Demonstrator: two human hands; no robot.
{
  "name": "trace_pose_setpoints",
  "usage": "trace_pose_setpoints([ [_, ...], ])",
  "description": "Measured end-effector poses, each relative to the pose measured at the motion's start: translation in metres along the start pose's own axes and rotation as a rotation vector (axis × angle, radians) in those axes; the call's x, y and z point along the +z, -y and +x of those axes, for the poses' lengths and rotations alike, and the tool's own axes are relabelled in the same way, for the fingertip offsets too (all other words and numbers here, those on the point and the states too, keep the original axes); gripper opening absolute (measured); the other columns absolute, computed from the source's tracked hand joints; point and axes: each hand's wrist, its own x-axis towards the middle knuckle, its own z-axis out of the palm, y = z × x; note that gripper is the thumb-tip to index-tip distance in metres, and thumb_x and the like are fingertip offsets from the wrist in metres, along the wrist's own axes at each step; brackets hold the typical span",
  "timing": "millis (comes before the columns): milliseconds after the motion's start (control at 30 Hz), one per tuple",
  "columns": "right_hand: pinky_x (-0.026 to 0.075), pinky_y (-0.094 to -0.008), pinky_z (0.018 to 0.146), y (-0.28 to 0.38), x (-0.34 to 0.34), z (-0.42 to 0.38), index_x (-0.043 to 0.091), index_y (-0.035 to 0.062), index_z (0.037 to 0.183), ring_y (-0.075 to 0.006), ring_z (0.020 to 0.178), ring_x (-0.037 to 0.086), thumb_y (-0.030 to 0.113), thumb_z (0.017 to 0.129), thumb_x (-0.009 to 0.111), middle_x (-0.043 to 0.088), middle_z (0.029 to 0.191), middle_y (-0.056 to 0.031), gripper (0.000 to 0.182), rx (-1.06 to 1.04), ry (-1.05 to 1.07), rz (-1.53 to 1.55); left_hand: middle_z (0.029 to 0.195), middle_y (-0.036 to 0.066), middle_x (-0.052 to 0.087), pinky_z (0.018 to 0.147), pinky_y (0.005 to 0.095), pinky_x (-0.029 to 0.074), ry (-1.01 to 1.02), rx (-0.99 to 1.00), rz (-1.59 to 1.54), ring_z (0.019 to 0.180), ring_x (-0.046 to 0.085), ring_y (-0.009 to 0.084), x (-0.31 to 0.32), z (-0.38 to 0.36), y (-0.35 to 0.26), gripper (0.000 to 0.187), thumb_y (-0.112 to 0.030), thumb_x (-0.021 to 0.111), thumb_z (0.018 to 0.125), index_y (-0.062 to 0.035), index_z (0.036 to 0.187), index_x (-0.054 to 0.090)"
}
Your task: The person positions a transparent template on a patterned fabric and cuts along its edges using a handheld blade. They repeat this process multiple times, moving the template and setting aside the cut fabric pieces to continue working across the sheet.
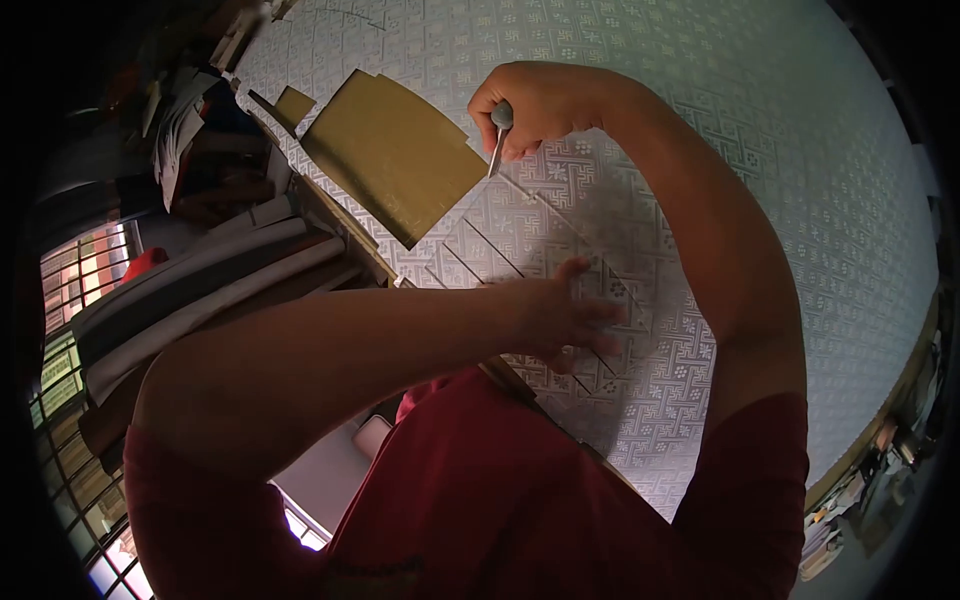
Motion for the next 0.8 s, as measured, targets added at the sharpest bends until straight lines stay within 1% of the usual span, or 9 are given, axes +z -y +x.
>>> trace_pose_setpoints([
  [67,0.052,-0.0328,0.072,0.005,-0.005,0.010,0.072,0.0014,0.087,-0.0137,0.083,0.068,0.005,0.076,0.083,0.075,0.087,-0.0051,0.016,0.000,0.050,0.020,0.175,-0.014,0.010,0.118,0.0829,0.014,0.021,0.014,-0.030,0.163,-0.004,0.0292,0.005,0.000,0.000,0.046,-0.027,0.054,0.106,-0.0525,0.144,0.051],
  [133,0.052,-0.0332,0.071,0.010,0.002,0.017,0.072,0.0017,0.088,-0.0131,0.083,0.068,0.006,0.076,0.083,0.074,0.087,-0.0047,0.017,0.014,0.083,0.036,0.178,-0.006,0.005,0.123,0.0735,0.001,-0.111,-0.068,0.013,0.163,0.007,0.0138,0.024,0.009,0.001,0.071,-0.062,0.050,0.100,-0.0430,0.164,0.027],
  [267,0.051,-0.0374,0.071,0.030,0.064,0.047,0.073,0.0049,0.091,-0.0193,0.083,0.070,0.008,0.079,0.082,0.073,0.086,-0.0057,0.015,-0.228,0.226,0.099,0.177,-0.004,0.007,0.122,0.0757,0.004,-0.219,-0.104,-0.075,0.163,0.009,0.0174,0.040,0.028,0.001,0.073,-0.063,0.051,0.099,-0.0423,0.164,0.028],
  [333,0.051,-0.0397,0.073,0.045,0.102,0.054,0.072,0.0058,0.091,-0.0240,0.083,0.071,0.007,0.080,0.081,0.073,0.087,-0.0076,0.014,-0.453,0.169,0.060,0.177,-0.001,0.009,0.125,0.0698,0.011,-0.160,-0.163,-0.199,0.163,0.011,0.0221,0.031,0.028,0.001,0.076,-0.063,0.054,0.098,-0.0429,0.165,0.026],
  [467,0.051,-0.0410,0.073,0.069,0.116,0.043,0.070,0.0046,0.089,-0.0258,0.083,0.070,0.004,0.080,0.076,0.073,0.088,-0.0094,0.011,-0.398,0.172,0.031,0.177,0.000,0.008,0.128,0.0597,0.018,-0.181,-0.164,-0.377,0.162,0.014,0.0269,0.032,0.020,0.004,0.080,-0.063,0.056,0.097,-0.0409,0.166,0.024],
  [600,0.050,-0.0407,0.073,0.067,0.118,0.021,0.071,0.0042,0.091,-0.0253,0.084,0.069,0.004,0.082,0.075,0.073,0.088,-0.0101,0.011,-0.387,0.086,0.052,0.173,0.003,0.025,0.129,0.0510,0.021,-0.156,-0.178,-0.328,0.159,0.024,0.0287,0.019,0.012,0.003,0.076,-0.062,0.056,0.098,-0.0362,0.165,0.031],
  [700,0.051,-0.0383,0.076,0.072,0.124,-0.012,0.073,0.0048,0.098,-0.0217,0.088,0.070,0.007,0.085,0.076,0.074,0.090,-0.0092,0.014,-0.190,-0.054,0.106,0.168,0.004,0.036,0.129,0.0502,0.022,-0.193,-0.073,-0.418,0.156,0.031,0.0286,0.038,0.028,0.015,0.070,-0.059,0.055,0.101,-0.0314,0.163,0.037],
  [733,0.052,-0.0368,0.077,0.057,0.135,-0.018,0.074,0.0050,0.100,-0.0210,0.089,0.071,0.010,0.086,0.078,0.074,0.091,-0.0089,0.015,-0.209,-0.348,0.251,0.167,0.004,0.038,0.129,0.0500,0.022,-0.200,0.019,-0.487,0.154,0.034,0.0291,0.039,0.028,0.018,0.069,-0.056,0.057,0.101,-0.0294,0.162,0.040],
  [800,0.054,-0.0330,0.078,0.046,0.144,-0.046,0.074,0.0043,0.105,-0.0179,0.090,0.071,0.011,0.092,0.077,0.075,0.092,-0.0082,0.015,-0.197,-0.824,0.494,0.167,0.003,0.038,0.128,0.0498,0.024,-0.187,-0.080,-0.440,0.153,0.036,0.0292,0.017,0.006,0.007,0.067,-0.053,0.061,0.099,-0.0314,0.160,0.042],
])
